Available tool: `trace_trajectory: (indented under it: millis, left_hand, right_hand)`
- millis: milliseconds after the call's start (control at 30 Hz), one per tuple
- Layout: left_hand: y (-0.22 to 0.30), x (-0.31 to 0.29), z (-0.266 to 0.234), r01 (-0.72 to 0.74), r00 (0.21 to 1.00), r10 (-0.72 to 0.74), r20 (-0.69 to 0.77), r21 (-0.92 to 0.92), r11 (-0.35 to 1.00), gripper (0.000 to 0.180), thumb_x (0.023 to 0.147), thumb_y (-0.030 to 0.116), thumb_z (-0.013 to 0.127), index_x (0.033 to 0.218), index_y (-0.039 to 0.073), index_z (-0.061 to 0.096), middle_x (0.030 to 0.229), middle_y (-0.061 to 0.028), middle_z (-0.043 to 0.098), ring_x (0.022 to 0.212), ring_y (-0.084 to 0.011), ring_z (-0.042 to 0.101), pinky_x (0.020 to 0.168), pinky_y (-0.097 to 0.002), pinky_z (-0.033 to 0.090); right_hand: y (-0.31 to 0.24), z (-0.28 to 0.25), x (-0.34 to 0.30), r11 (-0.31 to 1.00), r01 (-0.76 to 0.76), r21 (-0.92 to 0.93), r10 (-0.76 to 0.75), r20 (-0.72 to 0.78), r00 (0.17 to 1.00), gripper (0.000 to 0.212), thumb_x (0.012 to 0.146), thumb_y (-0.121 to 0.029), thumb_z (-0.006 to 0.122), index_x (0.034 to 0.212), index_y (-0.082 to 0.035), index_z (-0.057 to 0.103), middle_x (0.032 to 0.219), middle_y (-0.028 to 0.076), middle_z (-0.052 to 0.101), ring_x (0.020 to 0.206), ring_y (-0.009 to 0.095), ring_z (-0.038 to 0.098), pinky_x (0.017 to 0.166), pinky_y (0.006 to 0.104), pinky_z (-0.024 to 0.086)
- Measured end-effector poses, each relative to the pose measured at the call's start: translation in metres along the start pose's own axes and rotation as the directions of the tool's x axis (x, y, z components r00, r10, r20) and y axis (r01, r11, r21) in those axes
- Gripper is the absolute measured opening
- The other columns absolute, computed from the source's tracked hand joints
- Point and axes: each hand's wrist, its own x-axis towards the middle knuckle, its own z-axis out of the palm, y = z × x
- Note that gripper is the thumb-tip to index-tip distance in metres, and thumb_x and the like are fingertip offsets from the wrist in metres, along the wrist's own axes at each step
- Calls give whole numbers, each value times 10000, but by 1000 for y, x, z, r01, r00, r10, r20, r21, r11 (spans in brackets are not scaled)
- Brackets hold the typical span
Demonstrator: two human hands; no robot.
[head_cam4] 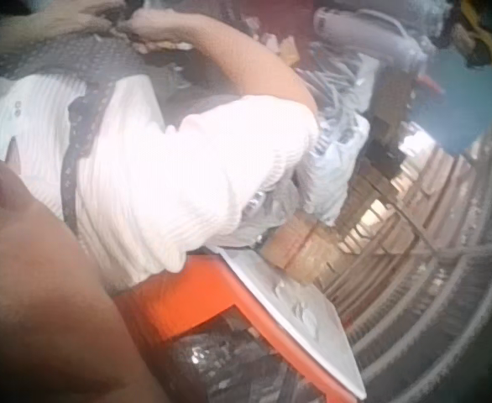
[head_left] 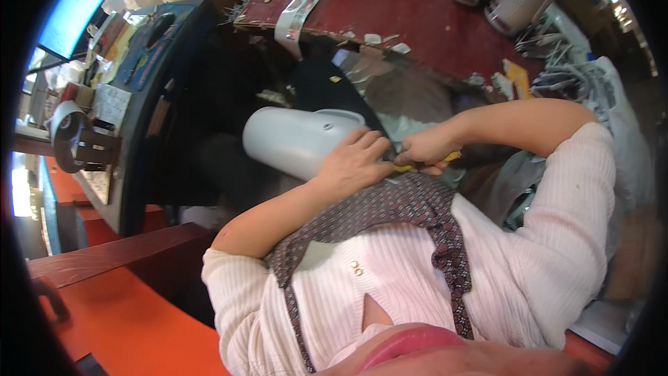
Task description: The person assembles electric kettles by inserting heating elements, attaching lids, and applying labels. They handle multiple kettles one at a time, using a screwdriver to secure internal components and placing finished units on a nearby table.
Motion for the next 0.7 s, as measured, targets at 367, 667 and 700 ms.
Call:
trace_trajectory:
  millis: [367, 667, 700]
  left_hand:
    - [-186, -20, -184, 599, 673, -181, -717, 386, 701, 175, 706, 134, 790, 849, 98, 695, 1038, -126, 682, 990, -305, 654, 820, -400, 543]
    - [-329, -13, -249, 733, 652, -470, -595, 336, 591, 332, 690, 282, 827, 735, 52, 592, 1049, -157, 639, 986, -324, 609, 834, -421, 506]
    - [-313, -16, -252, 710, 654, -401, -641, 338, 618, 357, 688, 299, 831, 722, 47, 580, 1050, -160, 635, 986, -326, 604, 836, -424, 502]
  right_hand:
    - [69, -81, 21, 678, 646, -351, -524, -847, 90, 345, 1028, -367, 526, 924, -62, 649, 576, 6, 527, 528, 87, 547, 502, 300, 442]
    - [113, -168, 36, 755, -317, -574, -648, -581, -493, 144, 893, -240, 704, 927, -99, 711, 819, 71, 687, 746, 271, 660, 630, 376, 516]
    - [126, -145, 51, 738, -167, -654, -666, -666, -336, 133, 882, -223, 716, 899, -91, 716, 818, 68, 695, 721, 273, 658, 631, 368, 524]
